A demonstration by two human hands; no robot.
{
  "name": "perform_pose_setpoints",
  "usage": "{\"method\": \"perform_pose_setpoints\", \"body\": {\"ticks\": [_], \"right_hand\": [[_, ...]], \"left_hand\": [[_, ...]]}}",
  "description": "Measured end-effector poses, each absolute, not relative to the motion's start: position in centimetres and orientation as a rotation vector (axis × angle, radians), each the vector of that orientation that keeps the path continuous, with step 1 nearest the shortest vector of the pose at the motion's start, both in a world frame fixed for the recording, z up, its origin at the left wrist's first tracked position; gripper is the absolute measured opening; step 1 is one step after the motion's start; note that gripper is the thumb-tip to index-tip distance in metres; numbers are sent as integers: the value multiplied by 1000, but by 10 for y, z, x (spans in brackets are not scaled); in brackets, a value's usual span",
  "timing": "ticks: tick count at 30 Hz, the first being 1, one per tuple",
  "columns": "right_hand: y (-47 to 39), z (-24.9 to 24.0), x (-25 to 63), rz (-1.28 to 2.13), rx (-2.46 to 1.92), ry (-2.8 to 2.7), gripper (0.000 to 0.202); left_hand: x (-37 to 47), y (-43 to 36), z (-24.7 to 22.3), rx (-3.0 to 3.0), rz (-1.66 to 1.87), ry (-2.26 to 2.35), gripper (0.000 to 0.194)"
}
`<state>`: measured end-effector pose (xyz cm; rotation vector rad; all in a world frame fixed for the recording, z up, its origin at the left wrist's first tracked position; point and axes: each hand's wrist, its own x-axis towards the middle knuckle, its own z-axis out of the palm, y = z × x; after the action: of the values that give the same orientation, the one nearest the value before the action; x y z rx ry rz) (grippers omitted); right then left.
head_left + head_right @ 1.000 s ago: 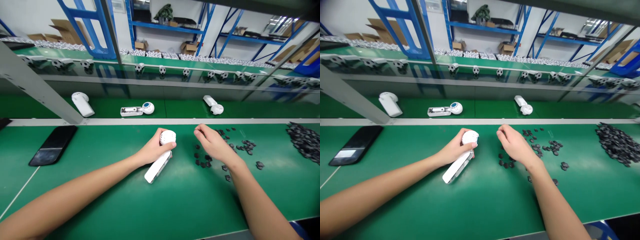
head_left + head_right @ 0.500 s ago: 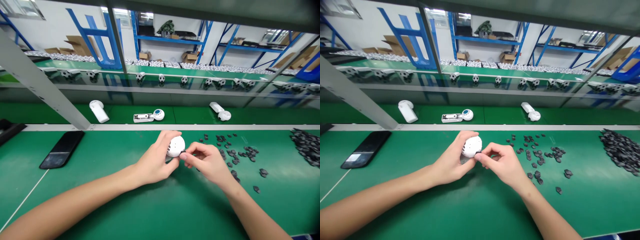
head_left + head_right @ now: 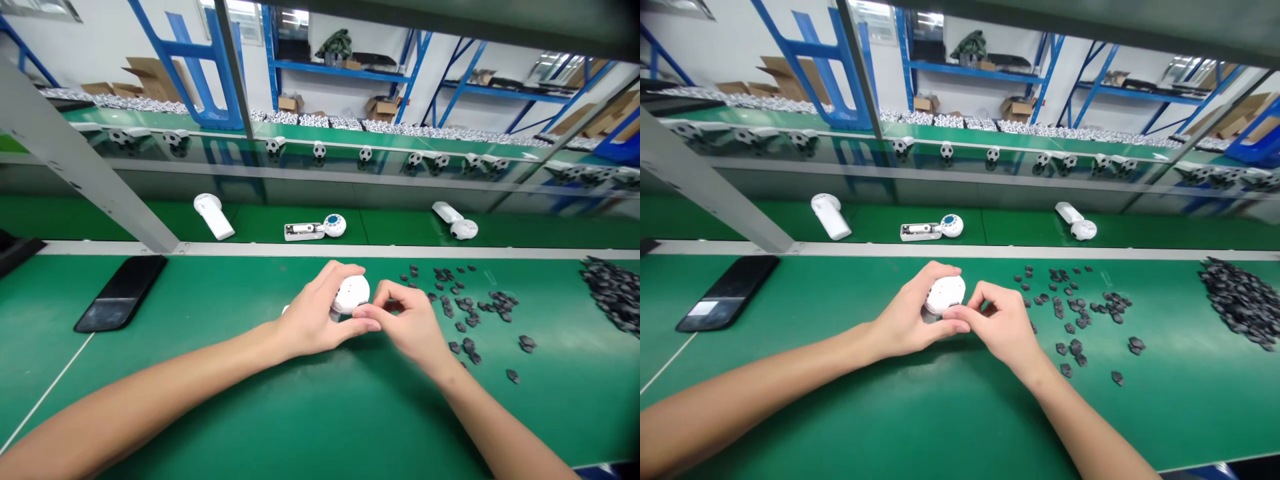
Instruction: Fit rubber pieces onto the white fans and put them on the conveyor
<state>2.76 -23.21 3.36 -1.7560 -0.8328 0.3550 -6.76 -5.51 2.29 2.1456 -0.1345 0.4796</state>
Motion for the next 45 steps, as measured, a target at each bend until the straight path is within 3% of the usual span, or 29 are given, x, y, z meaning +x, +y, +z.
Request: {"method": "perform_pose_setpoints", "body": {"ticks": [4, 7, 12, 20, 31, 36, 45], "right_hand": [[-238, 39, 38, 385, -1774, -1046, 30], [-250, 45, 61, 481, -1782, -1262, 39], [-275, 50, 101, 436, -2150, -1114, 41], [-290, 36, 128, 699, -2426, -1142, 15], [-289, 32, 130, 747, -2414, -1157, 13], [-284, 29, 127, 657, -2457, -1172, 14], [-273, 28, 111, 524, -2446, -1218, 25]], "left_hand": [[-66, -53, 32, 2170, 383, -172, 69], [-69, -59, 35, 2243, 223, -272, 58], [-81, -77, 25, 2613, 25, -513, 50], [-88, -79, 19, 2676, 117, -597, 48], [-86, -78, 12, 2696, 105, -640, 46], [-84, -79, 9, 2738, 261, -765, 60], [-83, -74, 20, 2940, 359, -455, 58]]}}
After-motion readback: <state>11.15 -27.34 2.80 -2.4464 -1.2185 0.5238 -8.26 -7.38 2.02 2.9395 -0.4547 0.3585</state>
